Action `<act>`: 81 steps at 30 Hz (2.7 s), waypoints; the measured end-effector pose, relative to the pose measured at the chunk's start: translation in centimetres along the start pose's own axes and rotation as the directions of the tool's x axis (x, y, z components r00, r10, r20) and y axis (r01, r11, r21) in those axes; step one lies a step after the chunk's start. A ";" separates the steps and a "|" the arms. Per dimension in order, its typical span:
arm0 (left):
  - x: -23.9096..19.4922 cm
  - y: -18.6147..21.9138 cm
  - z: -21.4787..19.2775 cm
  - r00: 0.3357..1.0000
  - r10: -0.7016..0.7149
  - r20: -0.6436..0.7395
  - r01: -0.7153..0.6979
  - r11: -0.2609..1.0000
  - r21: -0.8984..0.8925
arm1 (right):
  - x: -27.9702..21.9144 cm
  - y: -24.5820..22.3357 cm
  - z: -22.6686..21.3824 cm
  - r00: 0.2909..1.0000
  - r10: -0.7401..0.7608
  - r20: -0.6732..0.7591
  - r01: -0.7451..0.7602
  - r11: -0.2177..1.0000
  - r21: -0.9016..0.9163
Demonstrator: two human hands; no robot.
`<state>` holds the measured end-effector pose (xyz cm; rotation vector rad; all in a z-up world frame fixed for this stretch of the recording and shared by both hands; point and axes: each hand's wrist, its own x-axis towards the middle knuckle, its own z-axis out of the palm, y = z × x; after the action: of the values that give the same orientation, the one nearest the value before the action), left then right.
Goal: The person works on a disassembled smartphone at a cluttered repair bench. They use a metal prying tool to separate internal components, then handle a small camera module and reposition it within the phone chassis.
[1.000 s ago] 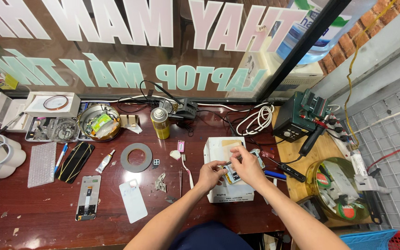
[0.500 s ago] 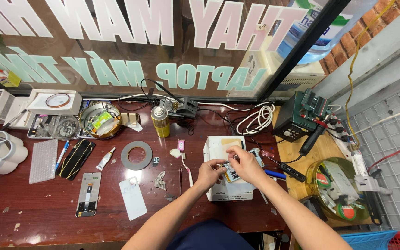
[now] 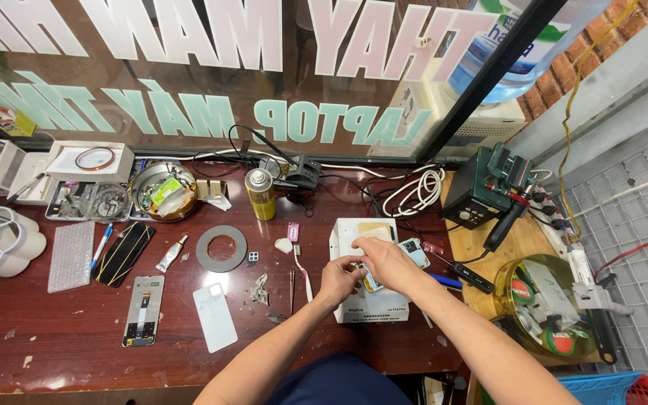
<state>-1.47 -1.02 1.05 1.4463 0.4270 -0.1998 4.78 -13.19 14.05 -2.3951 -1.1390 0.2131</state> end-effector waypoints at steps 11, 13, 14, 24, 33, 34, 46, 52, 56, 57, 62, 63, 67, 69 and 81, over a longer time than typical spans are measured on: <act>-0.7 1.0 0.6 0.997 0.009 -0.077 -0.008 1.000 0.006 | 0.8 -0.9 1.2 0.968 0.248 0.029 -0.245 0.966 -0.080; -0.7 1.1 0.7 0.997 0.024 -0.079 -0.025 1.000 -0.002 | 0.7 -0.8 1.0 0.979 0.201 0.031 -0.199 0.978 -0.062; -0.7 1.1 0.6 0.996 0.033 -0.079 -0.034 0.999 -0.004 | 0.5 -0.8 0.9 0.987 0.158 0.017 -0.157 0.986 -0.048; -0.4 0.7 0.4 0.997 0.044 -0.057 -0.042 0.998 0.041 | -0.1 -1.2 -0.6 0.987 0.125 0.104 -0.120 0.992 -0.050; -0.3 0.5 0.4 0.995 0.089 -0.050 -0.086 0.994 0.069 | 0.5 -0.9 -0.5 0.984 0.180 0.022 -0.179 0.983 -0.040; -0.5 0.5 0.4 0.994 0.089 -0.056 -0.086 0.995 0.055 | 0.6 -1.1 -0.3 0.974 0.217 0.061 -0.219 0.975 0.035; -1.1 1.6 0.2 0.996 0.061 -0.058 -0.056 0.995 0.087 | 0.6 0.3 1.6 0.981 0.188 0.053 -0.195 0.932 0.305; -0.9 1.6 0.2 0.997 0.040 -0.068 -0.032 0.993 0.111 | 0.6 0.5 1.8 0.986 0.162 0.041 -0.167 0.948 0.271; -0.7 1.1 0.3 0.996 0.057 -0.070 -0.047 0.990 0.134 | 0.6 0.8 1.7 0.967 0.238 0.089 -0.254 0.893 0.371; -0.7 0.9 0.3 0.996 0.057 -0.076 -0.046 0.991 0.128 | 0.6 0.8 1.7 0.958 0.253 0.139 -0.288 0.849 0.443; -0.6 0.5 0.4 0.992 0.076 -0.098 -0.060 0.986 0.156 | 0.7 1.6 1.8 0.947 0.313 0.069 -0.316 0.873 0.372; -0.6 0.4 0.2 0.992 0.079 -0.101 -0.061 0.984 0.167 | 0.8 1.5 1.9 0.927 0.361 0.101 -0.369 0.834 0.410; -0.6 0.2 0.3 0.989 0.102 -0.110 -0.077 0.973 0.216 | 0.4 1.3 1.8 0.957 0.289 0.035 -0.284 0.902 0.324; -0.3 0.3 0.5 0.987 0.113 -0.116 -0.083 0.969 0.235 | 0.6 1.0 1.7 0.922 0.385 0.049 -0.378 0.860 0.344; -0.8 0.2 0.4 0.988 0.124 -0.095 -0.102 0.972 0.210 | 0.6 2.1 2.3 0.955 0.286 0.081 -0.297 0.933 0.201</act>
<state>-2.07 -1.50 1.58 1.6852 0.4193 -0.0749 5.87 -13.05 11.09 -2.3665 -0.7329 0.4714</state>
